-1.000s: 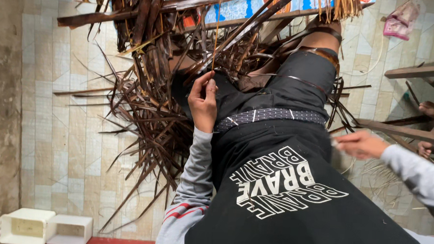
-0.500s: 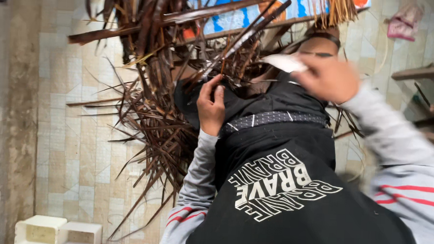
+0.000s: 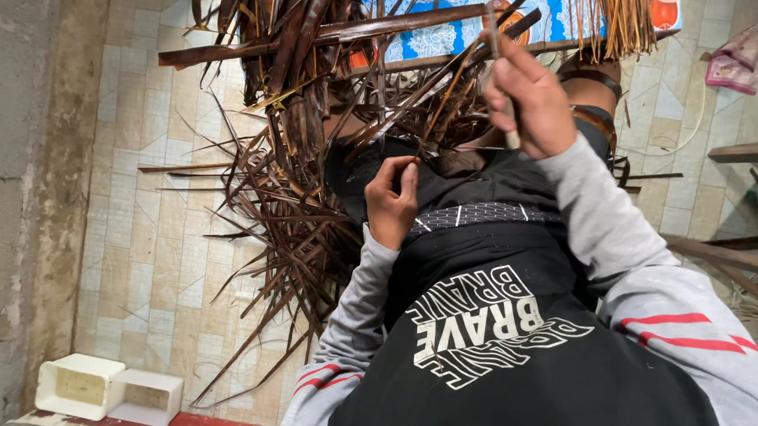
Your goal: The person strips palm leaves from their central ribs using a small blade and gathers the resulting strands.
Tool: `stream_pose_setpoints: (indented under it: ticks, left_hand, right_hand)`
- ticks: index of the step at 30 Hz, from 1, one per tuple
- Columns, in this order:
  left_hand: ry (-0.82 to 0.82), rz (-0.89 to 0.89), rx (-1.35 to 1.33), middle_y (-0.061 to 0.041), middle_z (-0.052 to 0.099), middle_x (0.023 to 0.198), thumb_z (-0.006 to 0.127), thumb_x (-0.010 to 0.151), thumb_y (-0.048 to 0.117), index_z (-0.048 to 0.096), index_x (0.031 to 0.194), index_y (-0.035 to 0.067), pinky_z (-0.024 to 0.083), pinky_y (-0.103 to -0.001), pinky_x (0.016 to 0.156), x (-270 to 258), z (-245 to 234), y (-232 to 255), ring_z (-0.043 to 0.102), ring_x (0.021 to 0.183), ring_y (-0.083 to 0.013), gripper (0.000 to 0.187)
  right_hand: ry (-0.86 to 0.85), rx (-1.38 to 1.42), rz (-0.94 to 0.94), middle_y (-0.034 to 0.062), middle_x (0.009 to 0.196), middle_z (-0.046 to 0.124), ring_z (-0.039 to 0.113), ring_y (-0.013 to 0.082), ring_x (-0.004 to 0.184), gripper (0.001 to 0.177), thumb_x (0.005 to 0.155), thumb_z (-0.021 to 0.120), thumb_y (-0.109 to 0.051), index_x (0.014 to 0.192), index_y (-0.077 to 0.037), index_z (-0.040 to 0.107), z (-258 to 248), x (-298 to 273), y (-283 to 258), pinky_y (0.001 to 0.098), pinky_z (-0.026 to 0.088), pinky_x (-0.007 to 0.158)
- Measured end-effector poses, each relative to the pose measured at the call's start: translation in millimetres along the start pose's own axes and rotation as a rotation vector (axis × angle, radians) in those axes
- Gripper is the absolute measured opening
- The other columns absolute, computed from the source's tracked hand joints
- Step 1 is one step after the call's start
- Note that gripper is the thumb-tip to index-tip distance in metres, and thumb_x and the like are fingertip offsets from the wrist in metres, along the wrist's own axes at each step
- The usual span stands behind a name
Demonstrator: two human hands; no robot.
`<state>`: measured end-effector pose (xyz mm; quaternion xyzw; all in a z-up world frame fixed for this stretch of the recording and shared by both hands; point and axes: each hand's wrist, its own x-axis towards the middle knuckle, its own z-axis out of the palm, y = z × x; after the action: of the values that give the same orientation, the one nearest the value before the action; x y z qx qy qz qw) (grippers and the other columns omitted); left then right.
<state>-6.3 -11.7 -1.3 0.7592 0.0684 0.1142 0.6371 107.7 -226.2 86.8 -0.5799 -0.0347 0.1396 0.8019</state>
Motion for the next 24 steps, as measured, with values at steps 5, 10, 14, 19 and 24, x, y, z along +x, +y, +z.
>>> stream_pose_setpoints:
  ticks: [5,10,14,19,24]
  left_hand:
    - [-0.009,0.029,-0.003,-0.008,0.076,0.079,0.067,0.102,0.015,0.076,0.103,0.016,0.058,-0.038,0.068,3,4,13,0.074,0.070,-0.0262,0.009]
    - [-0.043,0.052,0.037,-0.004,0.072,0.069,0.067,0.101,0.019,0.075,0.099,0.022,0.058,-0.034,0.065,4,1,20,0.074,0.067,-0.0260,0.009]
    - [-0.082,-0.062,-0.067,-0.004,0.074,0.087,0.063,0.101,0.017,0.075,0.101,0.013,0.054,-0.030,0.074,-4,-9,14,0.068,0.078,-0.0146,0.012]
    - [-0.108,-0.083,-0.111,0.002,0.073,0.099,0.059,0.104,0.017,0.073,0.107,0.011,0.048,-0.024,0.080,-2,-6,0,0.062,0.085,-0.0087,0.015]
    - [-0.181,-0.039,0.022,0.002,0.066,0.083,0.056,0.107,0.021,0.068,0.107,0.012,0.044,-0.031,0.064,-1,-5,17,0.051,0.067,-0.0114,0.015]
  right_hand:
    - [-0.301,-0.233,0.176,0.0014,0.061,0.060,0.051,0.0073,0.039,0.049,0.103,0.063,-0.016,0.151,-0.012,0.054,37,-35,1,0.0206,0.041,0.030]
    - [-0.347,-0.149,0.356,-0.0030,0.062,0.062,0.052,0.0001,0.046,0.024,0.101,0.067,-0.013,0.124,-0.011,0.073,18,-10,33,0.0160,0.043,0.036]
    - [-0.033,-0.044,0.039,-0.0005,0.068,0.053,0.045,0.0042,0.049,0.029,0.109,0.059,-0.018,0.135,-0.008,0.060,11,2,-34,0.0173,0.041,0.040]
    - [-0.080,-0.604,0.222,-0.0028,0.084,0.062,0.046,0.0063,0.050,0.053,0.097,0.064,-0.025,0.148,-0.014,0.057,31,-23,-12,0.0231,0.046,0.044]
    - [-0.462,-0.536,0.157,0.0037,0.120,0.069,0.061,0.0135,0.099,0.035,0.098,0.068,-0.026,0.128,-0.007,0.068,23,-21,29,0.0278,0.047,0.085]
